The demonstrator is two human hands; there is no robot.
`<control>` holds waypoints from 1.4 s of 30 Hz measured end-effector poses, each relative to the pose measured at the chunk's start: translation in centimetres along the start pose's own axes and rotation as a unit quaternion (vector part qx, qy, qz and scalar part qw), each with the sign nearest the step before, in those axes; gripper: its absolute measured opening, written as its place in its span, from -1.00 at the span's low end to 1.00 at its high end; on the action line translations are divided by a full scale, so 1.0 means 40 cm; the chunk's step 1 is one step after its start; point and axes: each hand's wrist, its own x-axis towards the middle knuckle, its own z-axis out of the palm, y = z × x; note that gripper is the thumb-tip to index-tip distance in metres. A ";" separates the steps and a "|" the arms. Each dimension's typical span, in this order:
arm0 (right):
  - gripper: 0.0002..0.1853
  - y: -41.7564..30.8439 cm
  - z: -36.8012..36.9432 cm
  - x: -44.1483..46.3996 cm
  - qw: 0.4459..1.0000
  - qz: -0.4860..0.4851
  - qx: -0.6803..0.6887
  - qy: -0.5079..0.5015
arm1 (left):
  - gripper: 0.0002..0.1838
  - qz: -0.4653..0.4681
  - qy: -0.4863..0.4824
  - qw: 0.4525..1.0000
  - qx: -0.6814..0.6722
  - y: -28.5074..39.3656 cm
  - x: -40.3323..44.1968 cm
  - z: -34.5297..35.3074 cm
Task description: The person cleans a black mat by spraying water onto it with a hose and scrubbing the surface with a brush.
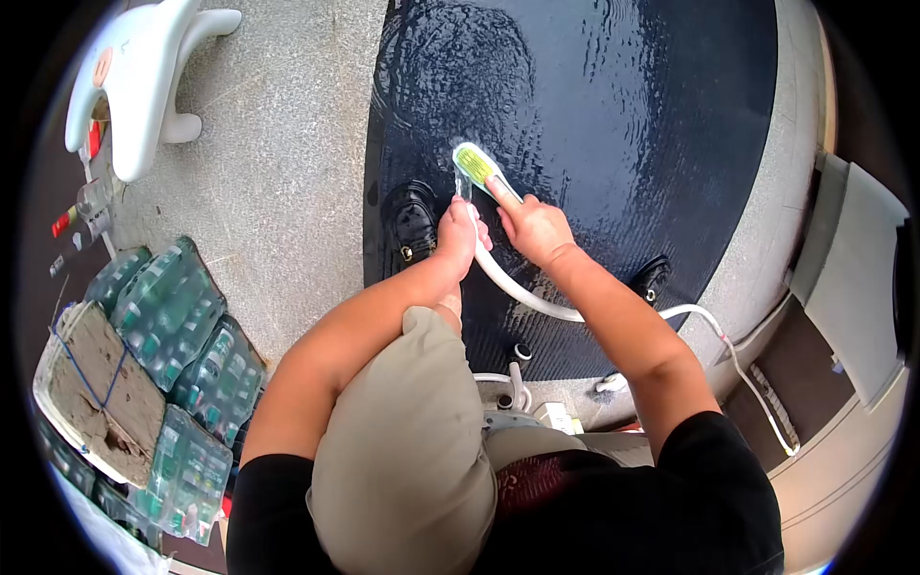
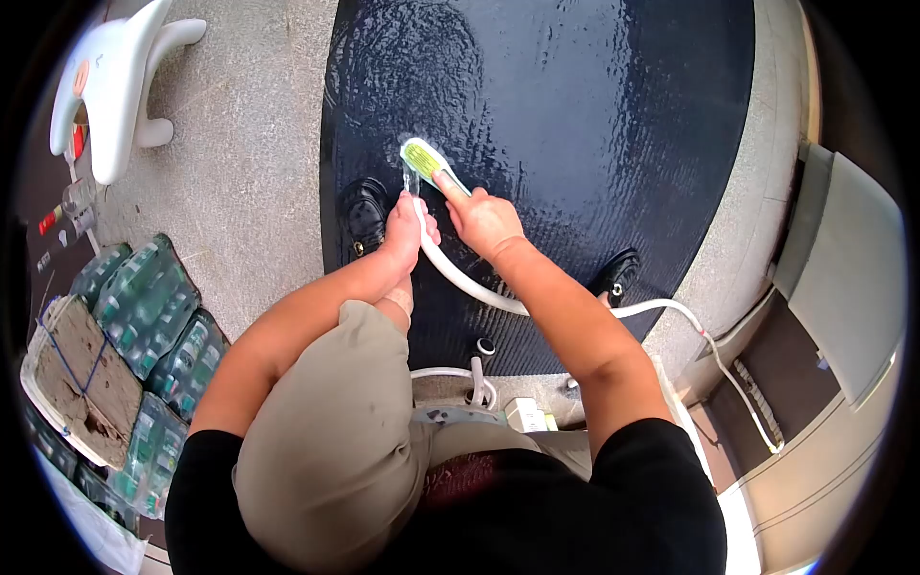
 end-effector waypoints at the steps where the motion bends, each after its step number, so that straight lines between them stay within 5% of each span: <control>1: -0.42 -0.020 -0.015 0.063 1.000 -0.001 -0.001 0.004 | -0.55 0.003 0.008 1.000 0.011 0.008 -0.003 0.005; 7: -0.40 -0.101 -0.055 0.130 0.997 0.075 0.029 0.004 | -0.51 -0.018 -0.020 0.998 0.063 0.012 0.004 -0.015; 11: -0.40 -0.136 -0.049 -0.024 0.995 0.069 0.015 -0.076 | -0.49 -0.017 0.107 0.991 0.075 -0.004 0.012 0.013; 14: -0.41 -0.109 -0.064 0.068 0.997 0.041 0.000 -0.065 | -0.51 -0.002 0.059 0.995 0.076 -0.006 0.035 0.003; 19: -0.50 -0.115 -0.173 0.373 0.989 0.117 0.009 0.092 | -0.55 -0.018 0.025 0.998 0.049 0.020 0.008 0.008; 23: -0.46 -0.109 -0.112 0.187 0.998 0.059 -0.006 0.001 | -0.55 -0.036 0.025 0.998 0.036 0.012 0.015 0.005; 26: -0.41 -0.165 -0.080 0.084 0.992 0.053 -0.013 -0.111 | -0.55 0.064 0.066 0.995 -0.025 -0.038 0.056 0.010; 29: -0.44 -0.156 -0.109 0.199 0.995 0.057 -0.031 -0.074 | -0.52 0.022 -0.022 0.998 0.048 -0.010 0.032 -0.004; 31: -0.46 -0.154 -0.143 0.313 0.997 0.067 -0.019 0.032 | -0.55 -0.013 0.039 0.998 0.048 0.017 0.013 0.009; 34: -0.45 -0.167 -0.169 0.303 0.998 0.063 -0.023 -0.002 | -0.56 -0.016 0.046 0.998 0.027 0.023 0.007 0.009; 37: -0.42 -0.200 -0.161 0.159 0.987 -0.009 -0.082 -0.137 | -0.58 0.064 0.014 0.997 0.049 0.007 0.015 0.014; 40: -0.46 -0.174 -0.128 0.190 0.992 0.005 -0.084 -0.089 | -0.58 0.126 0.027 0.990 0.055 0.007 0.021 0.021; 42: -0.50 -0.151 -0.153 0.290 0.996 0.049 -0.066 -0.015 | -0.59 -0.017 0.042 0.999 0.030 0.017 0.013 0.010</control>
